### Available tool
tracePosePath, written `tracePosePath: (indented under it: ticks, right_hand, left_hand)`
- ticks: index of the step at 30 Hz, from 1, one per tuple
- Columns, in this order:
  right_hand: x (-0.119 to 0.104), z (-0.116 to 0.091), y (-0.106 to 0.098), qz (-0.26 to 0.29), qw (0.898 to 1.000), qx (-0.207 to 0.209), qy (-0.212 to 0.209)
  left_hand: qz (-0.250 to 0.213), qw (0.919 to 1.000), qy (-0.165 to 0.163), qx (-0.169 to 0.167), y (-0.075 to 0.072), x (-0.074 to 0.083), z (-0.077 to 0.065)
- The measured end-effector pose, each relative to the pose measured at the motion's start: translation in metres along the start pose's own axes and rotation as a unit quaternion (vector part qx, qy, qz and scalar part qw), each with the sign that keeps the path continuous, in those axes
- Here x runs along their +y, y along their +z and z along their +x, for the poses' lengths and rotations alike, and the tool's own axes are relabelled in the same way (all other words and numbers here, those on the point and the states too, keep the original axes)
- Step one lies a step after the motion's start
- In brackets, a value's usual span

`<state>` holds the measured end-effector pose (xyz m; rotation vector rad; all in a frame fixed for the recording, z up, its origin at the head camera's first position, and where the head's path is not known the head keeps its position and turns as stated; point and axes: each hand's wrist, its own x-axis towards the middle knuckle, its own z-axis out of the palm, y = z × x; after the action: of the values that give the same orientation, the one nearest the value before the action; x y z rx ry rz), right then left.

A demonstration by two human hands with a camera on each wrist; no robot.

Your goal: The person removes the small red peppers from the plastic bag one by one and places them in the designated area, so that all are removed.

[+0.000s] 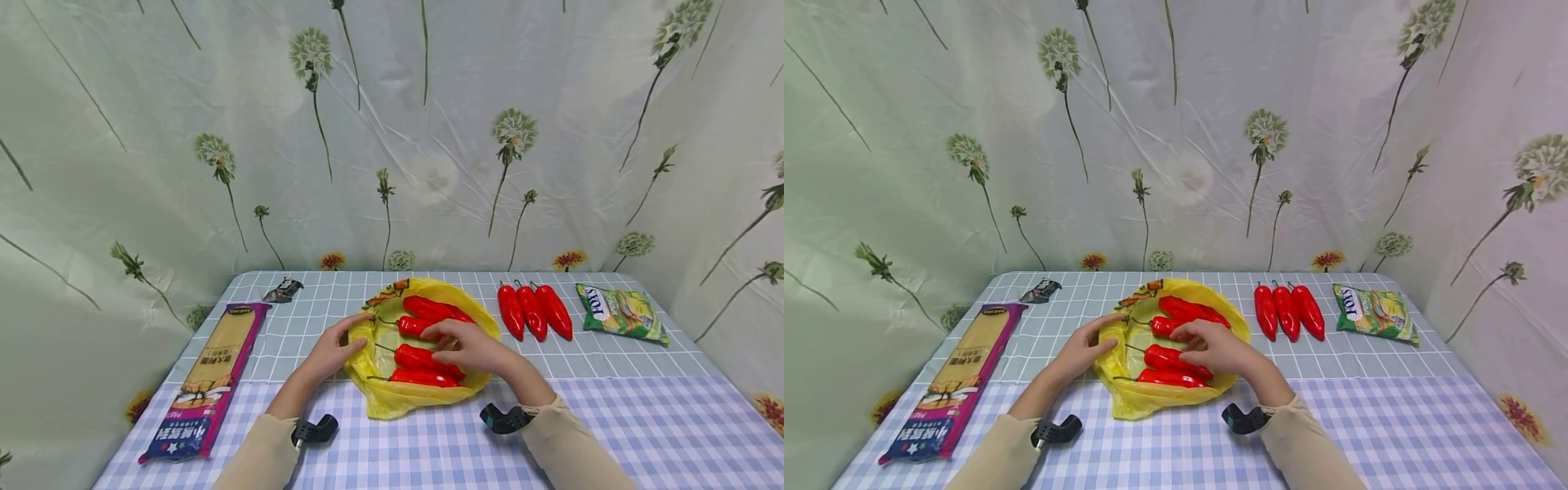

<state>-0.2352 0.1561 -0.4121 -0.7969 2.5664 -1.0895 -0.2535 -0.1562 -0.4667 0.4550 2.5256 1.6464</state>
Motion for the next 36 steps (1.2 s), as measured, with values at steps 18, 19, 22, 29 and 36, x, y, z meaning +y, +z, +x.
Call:
tracePosePath:
  ticks: [18,19,22,29,36]
  right_hand:
    - [0.0,0.002,0.01,-0.023,0.999,-0.027,0.022]
    - [0.001,0.002,0.011,-0.024,0.999,-0.026,0.026]
    - [0.002,0.003,0.012,-0.025,0.999,-0.024,0.033]
    - [0.001,0.004,0.012,-0.035,0.999,-0.023,0.034]
    - [0.0,0.003,0.01,-0.036,0.999,-0.017,0.032]
  left_hand:
    - [-0.001,1.0,-0.001,-0.004,0.0,0.0,0.0]
    - [-0.003,1.0,-0.001,-0.003,0.0,0.0,0.0]
    - [0.0,1.0,-0.005,0.001,0.001,-0.001,0.0]
    - [0.001,1.0,-0.004,-0.001,-0.001,0.0,0.0]
    - [-0.003,0.9999,-0.011,0.0,-0.001,0.0,0.0]
